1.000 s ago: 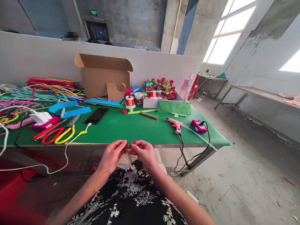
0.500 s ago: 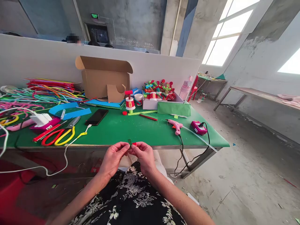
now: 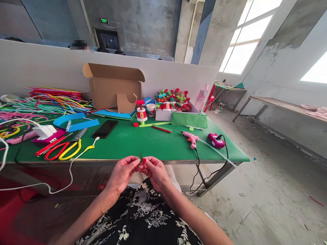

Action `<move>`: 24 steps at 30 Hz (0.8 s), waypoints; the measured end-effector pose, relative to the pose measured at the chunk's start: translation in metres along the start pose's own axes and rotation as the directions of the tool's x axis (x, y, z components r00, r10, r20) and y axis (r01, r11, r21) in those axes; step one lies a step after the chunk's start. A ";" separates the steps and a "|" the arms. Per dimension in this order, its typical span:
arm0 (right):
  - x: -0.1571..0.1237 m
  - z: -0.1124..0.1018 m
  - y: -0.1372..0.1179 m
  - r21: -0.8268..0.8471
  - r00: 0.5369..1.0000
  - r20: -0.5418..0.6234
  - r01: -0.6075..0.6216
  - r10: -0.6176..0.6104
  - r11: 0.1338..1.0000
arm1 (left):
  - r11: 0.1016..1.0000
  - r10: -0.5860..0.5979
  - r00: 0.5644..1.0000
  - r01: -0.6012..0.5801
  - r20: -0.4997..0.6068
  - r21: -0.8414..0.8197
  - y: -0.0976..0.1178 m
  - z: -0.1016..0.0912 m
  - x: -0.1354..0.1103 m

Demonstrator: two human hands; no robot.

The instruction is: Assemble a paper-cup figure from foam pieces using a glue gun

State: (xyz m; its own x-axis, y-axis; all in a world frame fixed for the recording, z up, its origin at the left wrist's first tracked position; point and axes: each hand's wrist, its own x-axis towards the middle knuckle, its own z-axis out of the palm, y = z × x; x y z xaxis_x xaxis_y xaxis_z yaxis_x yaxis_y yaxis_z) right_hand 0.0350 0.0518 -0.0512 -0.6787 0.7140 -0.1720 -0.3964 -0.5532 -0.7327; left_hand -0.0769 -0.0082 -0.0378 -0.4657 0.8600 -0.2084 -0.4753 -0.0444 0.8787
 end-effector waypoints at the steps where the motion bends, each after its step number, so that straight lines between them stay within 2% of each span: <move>1: 0.000 0.000 0.000 -0.003 1.000 -0.001 0.010 -0.010 1.000 | 1.000 0.005 1.000 -0.005 -0.002 0.006 0.000 0.000 0.000; 11: -0.004 0.006 -0.001 -0.131 0.995 -0.052 0.077 -0.084 0.988 | 0.996 0.048 0.997 -0.044 -0.056 0.077 -0.004 0.003 0.000; 17: -0.004 0.008 0.002 -0.212 0.980 -0.112 0.139 -0.165 0.967 | 0.991 0.081 0.996 -0.078 -0.025 0.108 -0.008 0.002 -0.001; 24: -0.003 0.005 0.004 -0.265 0.972 -0.108 0.173 -0.207 0.949 | 0.994 0.081 0.996 -0.078 -0.040 0.082 -0.007 0.004 -0.003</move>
State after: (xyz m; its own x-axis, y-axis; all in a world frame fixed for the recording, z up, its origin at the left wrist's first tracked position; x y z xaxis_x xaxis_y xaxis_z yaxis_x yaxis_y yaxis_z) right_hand 0.0323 0.0448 -0.0504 -0.5111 0.8552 -0.0863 -0.3294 -0.2876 -0.8993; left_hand -0.0693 -0.0080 -0.0412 -0.5320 0.8328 -0.1530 -0.3749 -0.0697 0.9244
